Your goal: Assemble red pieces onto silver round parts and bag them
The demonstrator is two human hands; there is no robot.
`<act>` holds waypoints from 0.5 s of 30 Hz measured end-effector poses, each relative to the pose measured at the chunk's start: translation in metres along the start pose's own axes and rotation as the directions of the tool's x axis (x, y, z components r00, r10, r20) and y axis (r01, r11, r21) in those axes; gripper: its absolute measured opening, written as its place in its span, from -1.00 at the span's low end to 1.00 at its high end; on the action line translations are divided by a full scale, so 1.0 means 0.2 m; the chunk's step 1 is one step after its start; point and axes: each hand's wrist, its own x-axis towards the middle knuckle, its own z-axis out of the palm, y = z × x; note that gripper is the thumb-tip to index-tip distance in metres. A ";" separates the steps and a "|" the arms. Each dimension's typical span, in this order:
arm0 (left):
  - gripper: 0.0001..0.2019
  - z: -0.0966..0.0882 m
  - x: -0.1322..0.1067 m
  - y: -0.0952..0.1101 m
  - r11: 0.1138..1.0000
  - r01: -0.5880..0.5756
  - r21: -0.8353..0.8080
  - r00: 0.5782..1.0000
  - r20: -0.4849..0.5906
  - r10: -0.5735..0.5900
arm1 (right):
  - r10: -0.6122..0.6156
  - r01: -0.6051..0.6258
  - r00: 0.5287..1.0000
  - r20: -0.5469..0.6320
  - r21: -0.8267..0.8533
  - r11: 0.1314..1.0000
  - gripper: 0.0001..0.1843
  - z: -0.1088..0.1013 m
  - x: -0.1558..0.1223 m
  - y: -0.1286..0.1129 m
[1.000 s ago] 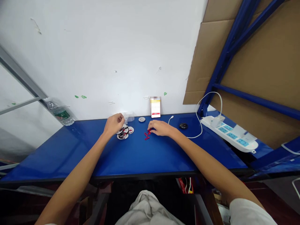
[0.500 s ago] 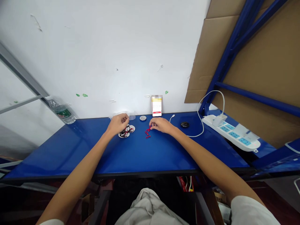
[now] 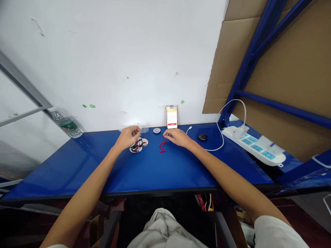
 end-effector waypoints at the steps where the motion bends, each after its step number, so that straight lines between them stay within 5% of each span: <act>1: -0.86 0.00 0.00 0.00 1.000 -0.017 -0.006 1.000 0.016 0.017 | 0.001 -0.001 1.000 -0.001 -0.005 1.000 -0.82 0.00 0.00 -0.01; 7: -0.80 -0.01 0.00 -0.01 0.983 -0.171 -0.074 0.966 0.186 0.182 | -0.035 0.034 0.999 -0.018 -0.069 0.997 -0.82 0.01 -0.02 -0.09; 10: -0.77 0.02 -0.01 0.01 0.976 -0.193 -0.102 0.962 0.177 0.209 | -0.022 0.021 0.999 -0.030 -0.049 0.999 -0.81 0.03 -0.02 -0.12; 15: -0.68 0.13 -0.04 0.10 0.928 -0.195 -0.319 0.960 0.133 0.247 | 0.072 -0.058 0.997 -0.035 0.294 0.954 -0.72 0.10 0.01 -0.18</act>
